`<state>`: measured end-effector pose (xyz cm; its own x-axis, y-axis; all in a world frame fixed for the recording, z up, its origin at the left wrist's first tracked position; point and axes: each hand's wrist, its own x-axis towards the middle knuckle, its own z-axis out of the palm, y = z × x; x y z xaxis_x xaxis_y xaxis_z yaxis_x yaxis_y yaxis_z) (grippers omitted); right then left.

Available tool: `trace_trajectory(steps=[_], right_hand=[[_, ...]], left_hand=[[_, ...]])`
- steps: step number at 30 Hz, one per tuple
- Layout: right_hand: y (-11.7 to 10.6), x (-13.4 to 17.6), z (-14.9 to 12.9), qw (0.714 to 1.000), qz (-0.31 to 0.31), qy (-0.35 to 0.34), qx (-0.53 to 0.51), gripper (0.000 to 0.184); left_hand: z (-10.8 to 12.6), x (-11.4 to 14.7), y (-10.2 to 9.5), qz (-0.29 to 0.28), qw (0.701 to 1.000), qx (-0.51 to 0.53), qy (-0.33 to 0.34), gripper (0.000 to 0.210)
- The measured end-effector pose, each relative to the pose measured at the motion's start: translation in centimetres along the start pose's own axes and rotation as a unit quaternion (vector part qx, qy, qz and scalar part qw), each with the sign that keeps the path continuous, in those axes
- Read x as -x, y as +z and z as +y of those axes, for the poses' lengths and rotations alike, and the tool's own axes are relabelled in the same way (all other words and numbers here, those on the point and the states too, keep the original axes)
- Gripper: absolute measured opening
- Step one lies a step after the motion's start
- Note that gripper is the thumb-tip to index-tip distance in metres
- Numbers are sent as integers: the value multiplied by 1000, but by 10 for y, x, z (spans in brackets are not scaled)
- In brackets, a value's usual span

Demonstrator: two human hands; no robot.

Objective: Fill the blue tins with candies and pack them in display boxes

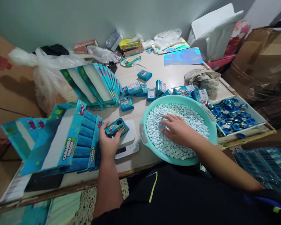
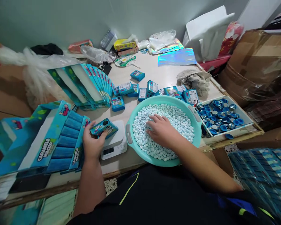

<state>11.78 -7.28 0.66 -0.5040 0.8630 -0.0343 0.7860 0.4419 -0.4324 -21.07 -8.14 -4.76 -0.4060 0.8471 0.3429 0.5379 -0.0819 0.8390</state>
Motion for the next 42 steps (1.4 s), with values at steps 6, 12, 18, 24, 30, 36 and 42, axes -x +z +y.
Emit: trace_trajectory(steps=[6, 12, 18, 24, 30, 36, 42], right_hand=[[1, 2, 5, 1000, -6, -20, -6, 36], [2, 2, 8, 999, -18, -41, -16, 36], [0, 2, 13, 999, -14, -47, -19, 29], [-3, 3, 17, 999, -15, -39, -12, 25], [-2, 2, 19, 999, -9, -35, -13, 21], [-2, 3, 18, 999, -11, -37, 4, 25], [1, 3, 18, 998, 17, -57, 23, 24]], left_hand=[[36, 21, -7, 172, 949, -52, 259, 30], [92, 53, 29, -100, 890, 45, 442, 21], [114, 82, 75, -353, 787, 40, 504, 19], [115, 91, 86, -393, 777, -9, 491, 23], [114, 87, 82, -435, 779, -25, 450, 21], [115, 88, 88, -432, 778, -8, 456, 19], [108, 65, 56, -172, 861, 77, 472, 10]])
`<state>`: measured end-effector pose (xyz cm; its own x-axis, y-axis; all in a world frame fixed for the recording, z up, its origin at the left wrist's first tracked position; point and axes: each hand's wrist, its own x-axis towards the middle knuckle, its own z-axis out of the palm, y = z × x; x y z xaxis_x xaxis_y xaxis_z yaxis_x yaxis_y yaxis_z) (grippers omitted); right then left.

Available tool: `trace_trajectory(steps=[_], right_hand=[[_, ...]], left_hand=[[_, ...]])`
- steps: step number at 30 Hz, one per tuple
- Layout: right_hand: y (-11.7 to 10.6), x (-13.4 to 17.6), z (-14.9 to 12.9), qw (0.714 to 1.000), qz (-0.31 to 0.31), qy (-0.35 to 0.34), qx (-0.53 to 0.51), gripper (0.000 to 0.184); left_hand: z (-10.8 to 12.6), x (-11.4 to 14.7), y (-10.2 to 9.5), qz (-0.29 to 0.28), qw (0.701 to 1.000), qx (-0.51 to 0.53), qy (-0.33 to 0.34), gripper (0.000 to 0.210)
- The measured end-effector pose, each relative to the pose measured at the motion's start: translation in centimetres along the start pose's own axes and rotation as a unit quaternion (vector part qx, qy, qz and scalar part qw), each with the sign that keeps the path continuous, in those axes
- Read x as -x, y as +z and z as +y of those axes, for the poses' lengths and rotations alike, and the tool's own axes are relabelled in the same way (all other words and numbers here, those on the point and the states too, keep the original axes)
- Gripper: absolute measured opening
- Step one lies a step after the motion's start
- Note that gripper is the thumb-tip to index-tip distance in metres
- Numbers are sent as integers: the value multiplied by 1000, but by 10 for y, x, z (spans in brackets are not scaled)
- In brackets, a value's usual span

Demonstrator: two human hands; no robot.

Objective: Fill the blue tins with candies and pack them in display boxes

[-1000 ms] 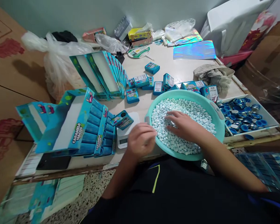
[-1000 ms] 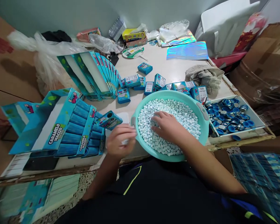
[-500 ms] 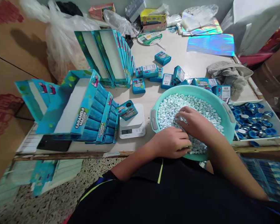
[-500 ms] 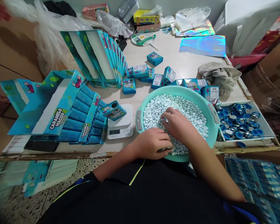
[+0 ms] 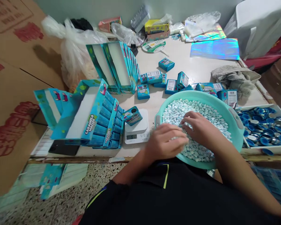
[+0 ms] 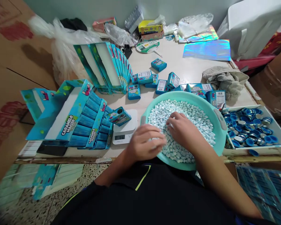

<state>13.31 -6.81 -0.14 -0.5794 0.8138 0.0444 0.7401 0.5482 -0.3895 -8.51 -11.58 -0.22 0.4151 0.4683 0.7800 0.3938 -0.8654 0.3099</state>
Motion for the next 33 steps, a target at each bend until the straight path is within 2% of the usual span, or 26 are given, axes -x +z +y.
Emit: trace_trajectory(steps=[2, 4, 7, 9, 10, 12, 14, 16, 18, 20, 22, 25, 27, 28, 30, 33], right_hand=[[0, 0, -2, 1000, 13, -7, 13, 24], [0, 1, -4, 999, 21, -12, 21, 25], [0, 1, -7, 999, 23, -23, 24, 25], [0, 1, -7, 999, 21, -29, 26, 25], [1, 1, -7, 999, 21, -28, 27, 25], [1, 1, -7, 999, 21, -18, 27, 25], [2, 1, -7, 999, 21, -6, 27, 26], [2, 0, -9, 1000, 16, -1, 26, 28], [0, -2, -12, 1000, 2, 1, 24, 28], [-3, -2, -15, 1000, -20, 7, 17, 28], [-6, -2, -18, 999, -42, 11, 6, 27], [-9, -1, -20, 998, -59, 12, -6, 26], [-9, 0, -20, 998, -62, 13, -5, 27], [-9, 0, -20, 998, -65, 12, -3, 29], [-9, 0, -21, 997, -72, 8, 1, 30], [-10, -1, -22, 997, -79, 5, 1, 32]], left_hand=[[-15, 3, -23, 86, 983, -136, -90, 18], [-33, 8, -41, 106, 930, -278, -215, 28], [-59, 15, -50, 12, 831, -389, -398, 52], [-72, 19, -46, -43, 789, -403, -462, 51], [-76, 21, -45, -60, 780, -406, -474, 45], [-85, 24, -45, -82, 787, -406, -458, 28], [-91, 23, -52, -99, 813, -397, -415, 16], [-93, 15, -67, -108, 837, -385, -375, 19], [-85, -3, -88, -91, 853, -386, -339, 23], [-64, -29, -113, -45, 868, -411, -274, 26], [-32, -60, -142, 4, 869, -458, -187, 26], [12, -105, -185, 26, 838, -530, -123, 24], [22, -128, -209, 11, 834, -543, -102, 31], [18, -137, -218, -6, 831, -545, -105, 35], [-4, -148, -231, -47, 820, -555, -130, 43], [-60, -147, -239, -92, 794, -576, -174, 45]])
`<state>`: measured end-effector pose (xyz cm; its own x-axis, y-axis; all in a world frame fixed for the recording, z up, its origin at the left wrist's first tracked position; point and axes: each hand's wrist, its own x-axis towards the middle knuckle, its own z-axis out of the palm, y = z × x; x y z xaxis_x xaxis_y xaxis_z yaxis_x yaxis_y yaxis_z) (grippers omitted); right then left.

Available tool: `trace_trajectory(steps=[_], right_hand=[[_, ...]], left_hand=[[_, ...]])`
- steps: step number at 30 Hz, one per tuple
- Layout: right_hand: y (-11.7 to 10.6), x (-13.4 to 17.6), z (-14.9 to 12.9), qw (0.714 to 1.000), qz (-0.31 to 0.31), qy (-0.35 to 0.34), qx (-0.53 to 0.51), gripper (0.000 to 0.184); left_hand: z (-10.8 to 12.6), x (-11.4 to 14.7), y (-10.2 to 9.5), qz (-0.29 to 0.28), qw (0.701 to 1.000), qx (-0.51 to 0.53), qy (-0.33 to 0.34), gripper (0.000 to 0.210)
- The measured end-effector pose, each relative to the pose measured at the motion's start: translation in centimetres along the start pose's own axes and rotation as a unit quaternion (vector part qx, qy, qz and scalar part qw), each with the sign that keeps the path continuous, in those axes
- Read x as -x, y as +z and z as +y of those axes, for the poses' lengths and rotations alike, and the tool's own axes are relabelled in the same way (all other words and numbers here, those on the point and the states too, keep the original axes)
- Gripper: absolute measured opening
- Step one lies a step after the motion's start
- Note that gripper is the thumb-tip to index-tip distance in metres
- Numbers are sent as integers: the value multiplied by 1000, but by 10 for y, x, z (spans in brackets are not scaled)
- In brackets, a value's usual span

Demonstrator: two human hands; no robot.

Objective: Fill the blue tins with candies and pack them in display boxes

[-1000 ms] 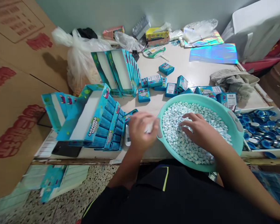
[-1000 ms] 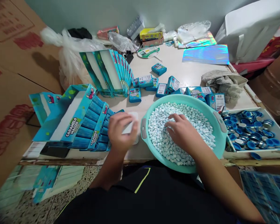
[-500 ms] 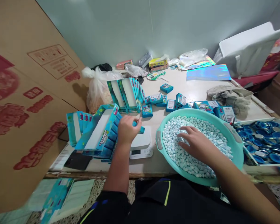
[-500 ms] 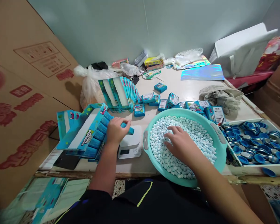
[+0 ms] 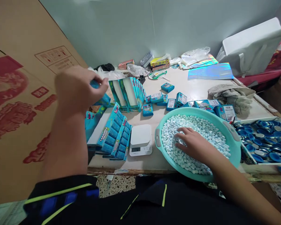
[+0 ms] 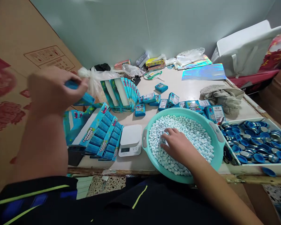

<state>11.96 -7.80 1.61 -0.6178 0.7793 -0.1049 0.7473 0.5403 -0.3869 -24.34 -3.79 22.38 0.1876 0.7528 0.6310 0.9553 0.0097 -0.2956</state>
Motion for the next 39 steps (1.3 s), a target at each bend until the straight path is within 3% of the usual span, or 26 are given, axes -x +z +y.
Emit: trace_trajectory(steps=[4, 8, 12, 17, 24, 33, 39], right_hand=[[-2, 0, -1, 1000, 2, 14, -3, 35], [-1, 0, 0, 1000, 11, 9, -9, 31], [0, 0, 0, 1000, 17, 6, -21, 31], [-1, 1, -1, 1000, 3, 4, -20, 31], [-1, 3, -1, 1000, -1, -7, -26, 30], [4, 3, 2, 999, -15, -9, -32, 33], [8, 4, 4, 999, -15, -16, -35, 34]], left_hand=[[-28, 1, 62, -66, 997, -32, 6, 37], [-49, 16, 87, -65, 997, -25, 17, 37], [-53, 22, 95, -37, 999, -2, 36, 41], [-45, 21, 103, -52, 997, 32, 50, 43], [-48, 26, 106, -42, 997, 65, -17, 41], [-49, 31, 111, -41, 993, 91, -56, 39], [-44, 28, 119, -76, 993, 92, -5, 43]])
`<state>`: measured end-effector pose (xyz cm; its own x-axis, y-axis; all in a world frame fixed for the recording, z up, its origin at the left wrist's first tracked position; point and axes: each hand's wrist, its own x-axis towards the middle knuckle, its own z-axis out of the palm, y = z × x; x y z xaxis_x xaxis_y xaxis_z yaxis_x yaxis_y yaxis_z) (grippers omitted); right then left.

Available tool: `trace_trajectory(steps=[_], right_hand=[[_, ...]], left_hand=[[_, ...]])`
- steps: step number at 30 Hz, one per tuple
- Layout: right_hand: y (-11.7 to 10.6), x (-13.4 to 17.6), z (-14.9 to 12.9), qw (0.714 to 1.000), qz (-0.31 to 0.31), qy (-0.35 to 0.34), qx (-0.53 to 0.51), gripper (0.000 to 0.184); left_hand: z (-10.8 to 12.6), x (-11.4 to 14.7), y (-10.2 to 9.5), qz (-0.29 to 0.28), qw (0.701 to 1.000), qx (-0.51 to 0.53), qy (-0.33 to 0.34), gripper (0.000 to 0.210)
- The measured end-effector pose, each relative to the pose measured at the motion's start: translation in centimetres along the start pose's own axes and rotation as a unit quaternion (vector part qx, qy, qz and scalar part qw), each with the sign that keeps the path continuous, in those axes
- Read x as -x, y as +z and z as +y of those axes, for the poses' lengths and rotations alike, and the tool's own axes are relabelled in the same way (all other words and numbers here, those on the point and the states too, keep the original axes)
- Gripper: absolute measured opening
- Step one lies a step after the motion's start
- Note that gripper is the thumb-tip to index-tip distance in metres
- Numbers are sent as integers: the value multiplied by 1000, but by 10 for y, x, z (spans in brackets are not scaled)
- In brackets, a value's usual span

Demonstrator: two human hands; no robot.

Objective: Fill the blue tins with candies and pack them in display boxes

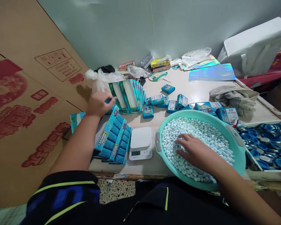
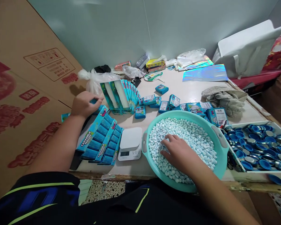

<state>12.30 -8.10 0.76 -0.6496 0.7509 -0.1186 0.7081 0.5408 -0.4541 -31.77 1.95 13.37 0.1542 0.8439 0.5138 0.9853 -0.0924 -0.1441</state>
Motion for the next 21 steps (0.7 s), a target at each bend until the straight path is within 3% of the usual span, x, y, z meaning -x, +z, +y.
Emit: trace_trajectory(steps=[5, 8, 9, 12, 14, 16, 19, 21], right_hand=[[0, 1, -1, 1000, 0, 3, 5, 34], [-4, 1, -4, 1000, -10, 3, 6, 33], [-5, 0, -4, 1000, -12, 3, 6, 33], [-9, 1, -7, 1000, -18, 6, 1, 33], [-12, 1, -8, 1000, -23, 8, -4, 33], [-13, 2, -10, 999, -30, 12, -9, 34], [-14, 2, -12, 999, -40, 16, -9, 37], [-15, 2, -13, 999, -48, 21, -3, 38]], left_hand=[[6, -6, 7, -40, 998, -39, -13, 44], [14, -9, -6, -73, 996, -44, -28, 40], [18, -9, -16, -73, 995, -51, -37, 46], [36, 2, -57, -64, 986, -90, -123, 98], [50, 24, -84, -124, 963, -112, -211, 108], [63, 56, -102, -235, 926, -123, -268, 102], [76, 113, -103, -363, 883, -107, -278, 77], [77, 148, -97, -372, 875, -91, -296, 68]])
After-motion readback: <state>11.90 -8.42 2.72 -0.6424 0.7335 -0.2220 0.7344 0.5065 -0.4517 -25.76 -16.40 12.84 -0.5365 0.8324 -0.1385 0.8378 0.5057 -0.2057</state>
